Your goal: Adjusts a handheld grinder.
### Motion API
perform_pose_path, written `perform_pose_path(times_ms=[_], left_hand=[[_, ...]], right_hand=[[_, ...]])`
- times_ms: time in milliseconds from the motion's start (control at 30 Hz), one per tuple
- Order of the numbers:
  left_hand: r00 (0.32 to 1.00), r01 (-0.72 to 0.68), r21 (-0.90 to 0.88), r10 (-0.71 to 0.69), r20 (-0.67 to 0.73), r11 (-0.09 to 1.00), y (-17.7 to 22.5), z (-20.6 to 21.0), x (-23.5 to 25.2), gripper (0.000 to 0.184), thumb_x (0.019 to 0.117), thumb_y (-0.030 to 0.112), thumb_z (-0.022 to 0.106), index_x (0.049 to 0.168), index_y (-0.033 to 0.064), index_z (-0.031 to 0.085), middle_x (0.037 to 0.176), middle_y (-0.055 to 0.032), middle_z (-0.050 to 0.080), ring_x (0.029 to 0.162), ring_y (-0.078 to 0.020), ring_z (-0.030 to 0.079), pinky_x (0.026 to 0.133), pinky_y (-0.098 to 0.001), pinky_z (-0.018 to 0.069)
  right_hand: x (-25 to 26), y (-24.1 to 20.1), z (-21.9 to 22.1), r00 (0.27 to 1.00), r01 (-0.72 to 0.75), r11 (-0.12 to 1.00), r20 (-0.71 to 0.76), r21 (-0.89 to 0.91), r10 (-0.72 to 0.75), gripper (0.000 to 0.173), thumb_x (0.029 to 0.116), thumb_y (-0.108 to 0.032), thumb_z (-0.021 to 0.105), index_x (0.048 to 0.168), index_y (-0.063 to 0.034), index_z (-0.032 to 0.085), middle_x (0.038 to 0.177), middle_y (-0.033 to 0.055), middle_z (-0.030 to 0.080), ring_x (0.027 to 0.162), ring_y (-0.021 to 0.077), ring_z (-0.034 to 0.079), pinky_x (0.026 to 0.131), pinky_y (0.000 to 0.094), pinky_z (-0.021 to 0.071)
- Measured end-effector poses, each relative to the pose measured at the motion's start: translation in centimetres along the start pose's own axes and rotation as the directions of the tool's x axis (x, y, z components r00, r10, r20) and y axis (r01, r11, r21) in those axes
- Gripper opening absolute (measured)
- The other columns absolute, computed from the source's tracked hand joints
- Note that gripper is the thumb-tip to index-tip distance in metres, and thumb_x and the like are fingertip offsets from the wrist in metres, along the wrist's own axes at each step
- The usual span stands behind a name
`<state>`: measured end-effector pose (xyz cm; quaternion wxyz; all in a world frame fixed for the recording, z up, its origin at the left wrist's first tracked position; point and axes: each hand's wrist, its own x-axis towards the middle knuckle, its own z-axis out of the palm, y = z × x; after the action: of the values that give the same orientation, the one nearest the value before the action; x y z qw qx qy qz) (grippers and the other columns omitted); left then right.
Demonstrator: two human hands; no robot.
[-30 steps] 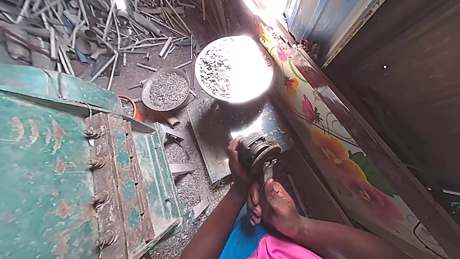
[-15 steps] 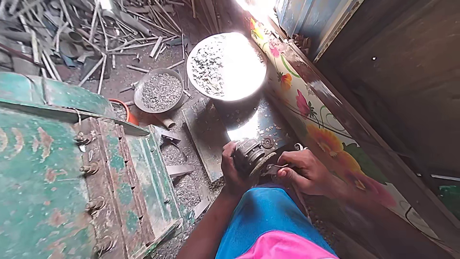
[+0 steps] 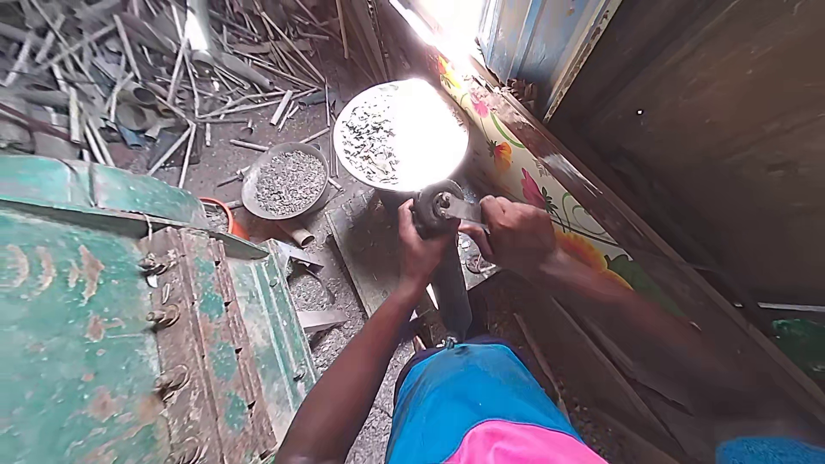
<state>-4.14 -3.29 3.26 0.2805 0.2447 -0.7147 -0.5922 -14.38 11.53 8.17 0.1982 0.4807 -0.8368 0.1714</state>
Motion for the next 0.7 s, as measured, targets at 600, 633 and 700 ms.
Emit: perform_pose_path(times_ms=[600, 633, 700], left_hand=[[0.917, 0.295, -0.344, -0.366, -0.16, 0.891, -4.6, 4.2, -1.6, 0.07, 0.0851, 0.007, 0.078, 0.144, 0.0128, 0.041, 0.122, -0.01, 0.063, 0.105, -0.0204, 0.067, 0.087, -0.043, 0.0598], [0.904, 0.293, -0.38, -0.383, -0.189, 0.877, -4.2, 4.4, -1.6, 0.068, 0.0859, 0.007, 0.078, 0.143, 0.0131, 0.042, 0.121, -0.0099, 0.064, 0.105, -0.0206, 0.067, 0.086, -0.0434, 0.0596], [0.885, 0.284, -0.463, -0.416, -0.211, 0.84, -3.2, 4.6, -2.2, 0.063, 0.0869, 0.008, 0.078, 0.139, 0.0139, 0.043, 0.119, -0.009, 0.064, 0.105, -0.0199, 0.066, 0.086, -0.0425, 0.0593]], right_hand=[[1.9, 1.7, 4.4, 0.94, -0.049, 0.995, 0.342, 0.091, 0.015, 0.054, 0.1009, -0.059, 0.039, 0.079, -0.0135, 0.058, 0.059, 0.0041, 0.05, 0.054, 0.0258, 0.058, 0.044, 0.0429, 0.0394], [1.8, 1.4, 4.7, 0.948, -0.063, 0.992, 0.318, 0.111, 0.025, 0.055, 0.101, -0.06, 0.039, 0.078, -0.0136, 0.058, 0.059, 0.0037, 0.05, 0.053, 0.0252, 0.058, 0.044, 0.0426, 0.0391], [1.1, 0.3, 4.3, 0.961, -0.076, 0.989, 0.272, 0.127, 0.039, 0.057, 0.101, -0.061, 0.039, 0.075, -0.013, 0.057, 0.058, 0.0034, 0.048, 0.051, 0.0245, 0.055, 0.043, 0.0413, 0.0367]])
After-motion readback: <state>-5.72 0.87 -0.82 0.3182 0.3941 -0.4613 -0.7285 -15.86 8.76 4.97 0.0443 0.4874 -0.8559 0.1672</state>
